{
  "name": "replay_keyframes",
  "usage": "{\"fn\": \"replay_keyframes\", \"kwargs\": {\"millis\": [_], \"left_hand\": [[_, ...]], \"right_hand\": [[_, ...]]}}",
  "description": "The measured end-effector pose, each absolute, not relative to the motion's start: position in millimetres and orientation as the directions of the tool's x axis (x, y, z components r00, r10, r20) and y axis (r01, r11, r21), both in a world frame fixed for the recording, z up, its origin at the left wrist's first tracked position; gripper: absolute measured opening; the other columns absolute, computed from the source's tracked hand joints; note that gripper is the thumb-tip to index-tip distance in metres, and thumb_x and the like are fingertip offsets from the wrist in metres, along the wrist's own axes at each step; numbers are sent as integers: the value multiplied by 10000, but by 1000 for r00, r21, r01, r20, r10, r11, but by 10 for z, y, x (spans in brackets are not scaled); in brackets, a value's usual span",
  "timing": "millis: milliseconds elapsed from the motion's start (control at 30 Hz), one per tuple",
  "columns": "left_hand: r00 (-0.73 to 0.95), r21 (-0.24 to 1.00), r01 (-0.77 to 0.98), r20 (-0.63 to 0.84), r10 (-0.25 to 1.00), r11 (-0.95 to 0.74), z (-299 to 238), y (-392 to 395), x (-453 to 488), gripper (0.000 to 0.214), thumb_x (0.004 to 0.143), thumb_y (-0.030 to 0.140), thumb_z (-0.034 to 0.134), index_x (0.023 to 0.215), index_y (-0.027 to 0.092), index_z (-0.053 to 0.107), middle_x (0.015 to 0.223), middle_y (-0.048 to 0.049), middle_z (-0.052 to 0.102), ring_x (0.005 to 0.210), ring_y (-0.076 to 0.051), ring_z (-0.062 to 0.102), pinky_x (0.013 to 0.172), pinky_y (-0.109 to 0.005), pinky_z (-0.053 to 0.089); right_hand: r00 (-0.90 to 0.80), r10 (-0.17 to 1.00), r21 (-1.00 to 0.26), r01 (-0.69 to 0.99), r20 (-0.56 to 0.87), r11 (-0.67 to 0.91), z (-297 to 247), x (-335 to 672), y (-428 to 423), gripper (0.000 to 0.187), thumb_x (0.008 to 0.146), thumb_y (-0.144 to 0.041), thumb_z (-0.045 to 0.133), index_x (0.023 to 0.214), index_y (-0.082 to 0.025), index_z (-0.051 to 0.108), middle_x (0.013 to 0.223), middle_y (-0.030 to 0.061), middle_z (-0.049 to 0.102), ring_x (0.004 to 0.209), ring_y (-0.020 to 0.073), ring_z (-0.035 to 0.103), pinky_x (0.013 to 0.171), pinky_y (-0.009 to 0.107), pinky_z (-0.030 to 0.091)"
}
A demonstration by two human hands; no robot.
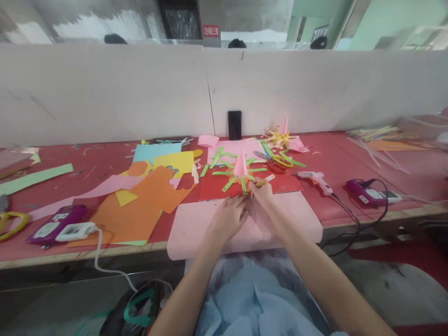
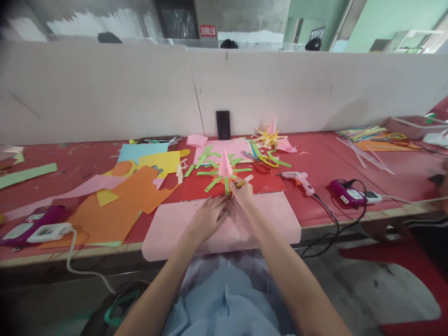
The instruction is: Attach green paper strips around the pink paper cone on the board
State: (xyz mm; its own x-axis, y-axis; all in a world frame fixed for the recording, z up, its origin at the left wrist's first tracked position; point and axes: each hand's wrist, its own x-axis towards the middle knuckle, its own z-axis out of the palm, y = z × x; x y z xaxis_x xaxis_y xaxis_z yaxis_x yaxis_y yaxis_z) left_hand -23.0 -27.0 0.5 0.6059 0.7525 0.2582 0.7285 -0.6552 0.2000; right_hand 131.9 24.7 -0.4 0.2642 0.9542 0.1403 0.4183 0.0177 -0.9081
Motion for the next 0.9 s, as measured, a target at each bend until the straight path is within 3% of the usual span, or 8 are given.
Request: {"fn": "replay_keyframes", "kwargs": {"millis": [233,533,900], "left_hand": [[574,205,762,226,787,-614,18,-281,-224,373,914,298,396,1238,162,522,1312,-71,552,1279,-219,423,1097,-416,281],[576,186,768,216,788,-612,0,-264,-211,380,903,333,422,1240,181,511,1408,-81,449,1302,-249,394,1099,-460,273],[567,190,763,264,780,-618,-28,-257,-215,326,881,299,444,1161,174,551,1303,-102,535,1250,-244,445,1077,-436,309]], "right_hand": [[377,911,-971,221,169,89,-93,1350,278,264,771,-420,498,599,-231,428,390,-69,494,403,121,502,499,227,395],[369,911,-961,262,184,88,-5,1323,234,274,783,-401,480,585,-230,402,380,-72,475,403,110,489,503,218,381],[286,945,-935,350,159,52,-8,1301,250,307,768,-445,500,567,-233,405,355,-73,457,392,112,471,516,220,390]]}}
